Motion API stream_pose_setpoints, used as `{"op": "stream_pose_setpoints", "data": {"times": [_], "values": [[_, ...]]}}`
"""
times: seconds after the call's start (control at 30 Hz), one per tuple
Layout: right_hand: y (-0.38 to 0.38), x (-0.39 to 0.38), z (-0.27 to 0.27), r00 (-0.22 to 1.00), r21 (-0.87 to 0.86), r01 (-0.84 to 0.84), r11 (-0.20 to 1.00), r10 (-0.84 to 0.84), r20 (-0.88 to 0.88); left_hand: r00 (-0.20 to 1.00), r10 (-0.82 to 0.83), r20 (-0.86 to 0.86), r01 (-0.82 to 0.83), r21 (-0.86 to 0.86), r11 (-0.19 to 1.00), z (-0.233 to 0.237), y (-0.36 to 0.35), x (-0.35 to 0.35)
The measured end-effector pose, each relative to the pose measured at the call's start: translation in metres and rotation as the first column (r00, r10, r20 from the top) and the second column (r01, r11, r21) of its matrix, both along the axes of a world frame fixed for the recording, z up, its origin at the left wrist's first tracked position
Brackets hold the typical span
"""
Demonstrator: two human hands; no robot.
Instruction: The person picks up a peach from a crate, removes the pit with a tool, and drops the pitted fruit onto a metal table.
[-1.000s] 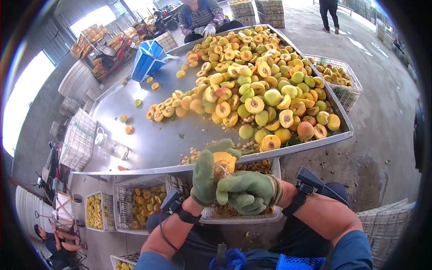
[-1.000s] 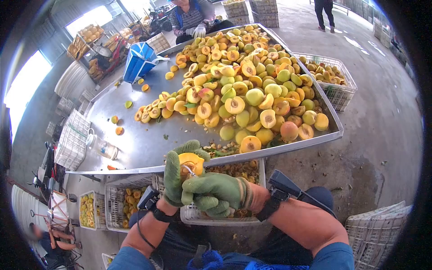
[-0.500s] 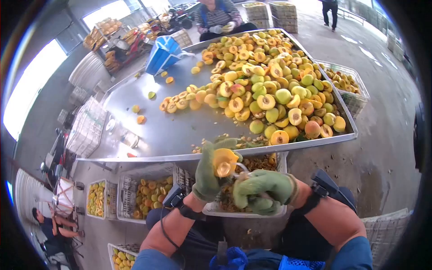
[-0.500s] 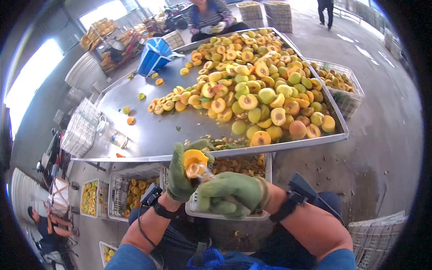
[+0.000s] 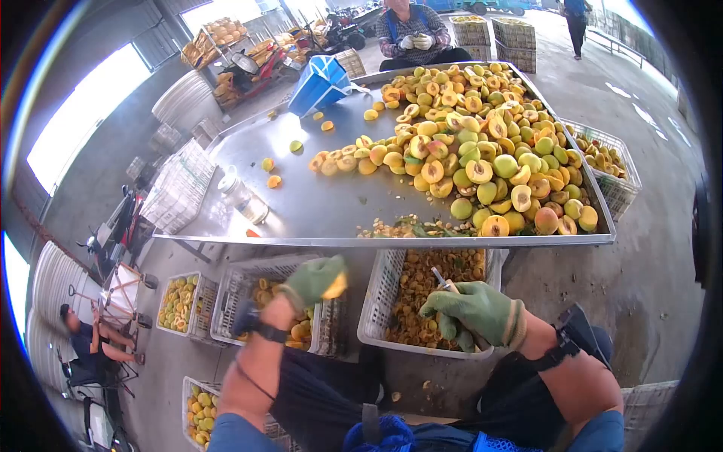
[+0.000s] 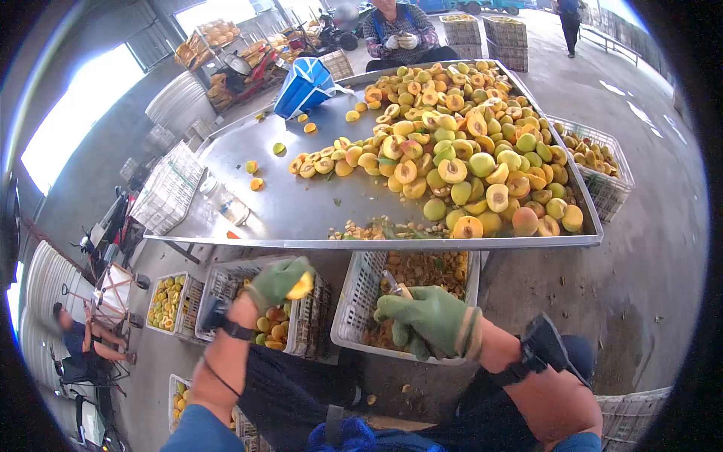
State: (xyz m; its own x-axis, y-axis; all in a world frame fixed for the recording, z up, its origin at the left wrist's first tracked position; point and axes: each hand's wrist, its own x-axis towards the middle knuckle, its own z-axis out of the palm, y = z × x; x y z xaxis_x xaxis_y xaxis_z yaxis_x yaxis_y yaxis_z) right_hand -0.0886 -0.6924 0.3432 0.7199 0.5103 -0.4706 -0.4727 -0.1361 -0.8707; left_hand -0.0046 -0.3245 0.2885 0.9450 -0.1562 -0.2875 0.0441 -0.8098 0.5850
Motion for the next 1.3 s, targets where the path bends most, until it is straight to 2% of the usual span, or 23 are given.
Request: {"op": "stream_pose_setpoints", "data": {"times": [0.03, 0.07, 0.1, 0.13, 0.17, 0.2, 0.27, 0.33, 0.37, 0.4, 0.43, 0.47, 0.53, 0.57, 0.63, 0.7, 0.73, 0.8, 0.87, 0.97, 1.1, 1.2, 1.3], "values": [[-0.005, -0.003, 0.009, 1.0, -0.025, 0.0, 1.0, 0.001, 0.029, 1.0, -0.017, 0.008, 0.014, 0.316, 0.949, 0.019, 0.013, -0.004], [-0.009, -0.007, 0.015, 0.999, -0.051, 0.001, 0.999, 0.001, 0.046, 0.999, -0.039, -0.001, 0.032, 0.598, 0.801, 0.034, 0.03, -0.009], [-0.012, -0.007, 0.017, 0.998, -0.04, 0.026, 0.999, -0.024, 0.055, 0.981, -0.083, -0.175, 0.178, 0.646, 0.743, 0.018, 0.073, 0.003], [-0.015, -0.006, 0.016, 0.998, -0.031, 0.05, 0.998, -0.048, 0.049, 0.977, -0.061, -0.203, 0.196, 0.754, 0.627, 0.018, 0.084, 0.005], [-0.017, -0.006, 0.014, 0.997, -0.024, 0.074, 0.997, -0.073, 0.037, 0.996, -0.063, -0.061, 0.088, 0.713, 0.696, -0.004, 0.114, 0.006], [-0.018, -0.007, 0.02, 0.996, -0.06, 0.089, 0.994, -0.087, 0.036, 0.992, 0.045, -0.114, 0.04, 0.647, 0.762, 0.02, 0.085, 0.007], [-0.018, -0.003, 0.032, 0.99, -0.129, 0.133, 0.983, -0.125, 0.063, 0.998, 0.023, -0.056, 0.007, 0.475, 0.88, 0.017, 0.08, 0.025], [-0.019, 0.0, 0.004, 0.938, -0.165, -0.027, 0.986, 0.082, 0.337, 0.966, -0.254, 0.052, 0.232, 0.26, 0.937, -0.011, 0.068, 0.042], [-0.02, -0.004, -0.013, 0.881, -0.195, -0.105, 0.975, 0.182, 0.436, 0.964, -0.233, -0.126, 0.263, 0.356, 0.897, 0.009, 0.018, 0.038], [-0.017, 0.0, -0.012, 0.865, -0.359, -0.341, 0.869, 0.439, 0.243, 0.958, -0.259, -0.124, 0.285, 0.325, 0.902, 0.018, -0.017, 0.029], [-0.014, -0.004, -0.033, 0.756, -0.489, -0.511, 0.707, 0.64, 0.135, 0.927, -0.374, -0.006, 0.358, 0.302, 0.883, 0.01, -0.032, 0.021], [-0.01, -0.011, -0.063, 0.608, -0.589, -0.641, 0.493, 0.794, 0.003, 0.927, -0.37, -0.059, 0.372, 0.257, 0.892, 0.024, -0.059, 0.011], [-0.012, -0.051, -0.137, 0.43, -0.61, -0.77, 0.185, 0.857, -0.284, 0.775, -0.613, 0.151, 0.582, 0.207, 0.786, 0.015, -0.053, -0.009], [-0.038, -0.086, -0.216, 0.405, -0.626, -0.77, 0.124, 0.853, -0.328, 0.776, -0.627, 0.073, 0.604, 0.201, 0.771, 0.021, -0.056, -0.016], [-0.08, -0.095, -0.274, 0.447, -0.626, -0.778, 0.047, 0.743, -0.499, 0.744, -0.668, -0.007, 0.653, 0.222, 0.724, 0.029, -0.06, -0.009], [-0.118, -0.08, -0.314, 0.608, -0.709, -0.702, 0.066, 0.573, -0.549, 0.689, -0.725, -0.012, 0.699, 0.279, 0.659, 0.027, -0.057, 0.006], [-0.134, -0.069, -0.332, 0.71, -0.769, -0.632, 0.098, 0.47, -0.524, 0.746, -0.66, 0.084, 0.616, 0.288, 0.733, 0.017, -0.055, 0.011], [-0.151, -0.048, -0.369, 0.876, -0.87, -0.455, 0.189, 0.27, -0.4, 0.73, -0.668, 0.142, 0.61, 0.306, 0.731, 0.013, -0.054, 0.024], [-0.151, -0.032, -0.41, 0.957, -0.916, -0.291, 0.278, 0.108, -0.271, 0.699, -0.699, 0.154, 0.63, 0.332, 0.703, 0.021, -0.057, 0.033], [-0.131, -0.027, -0.47, 0.984, -0.912, -0.14, 0.385, -0.047, -0.172, 0.741, -0.64, 0.202, 0.601, 0.224, 0.767, 0.012, -0.056, 0.033], [-0.098, -0.035, -0.512, 0.959, -0.876, 0.023, 0.482, -0.257, -0.116, 0.693, -0.697, 0.187, 0.626, 0.325, 0.709, -0.001, -0.054, 0.041], [-0.09, -0.04, -0.525, 0.947, -0.883, 0.079, 0.463, -0.311, -0.079, 0.621, -0.777, 0.101, 0.705, 0.361, 0.61, -0.009, -0.064, 0.061], [-0.086, -0.045, -0.542, 0.947, -0.887, 0.12, 0.446, -0.318, -0.032, 0.616, -0.786, 0.054, 0.736, 0.318, 0.598, -0.017, -0.08, 0.066]]}}
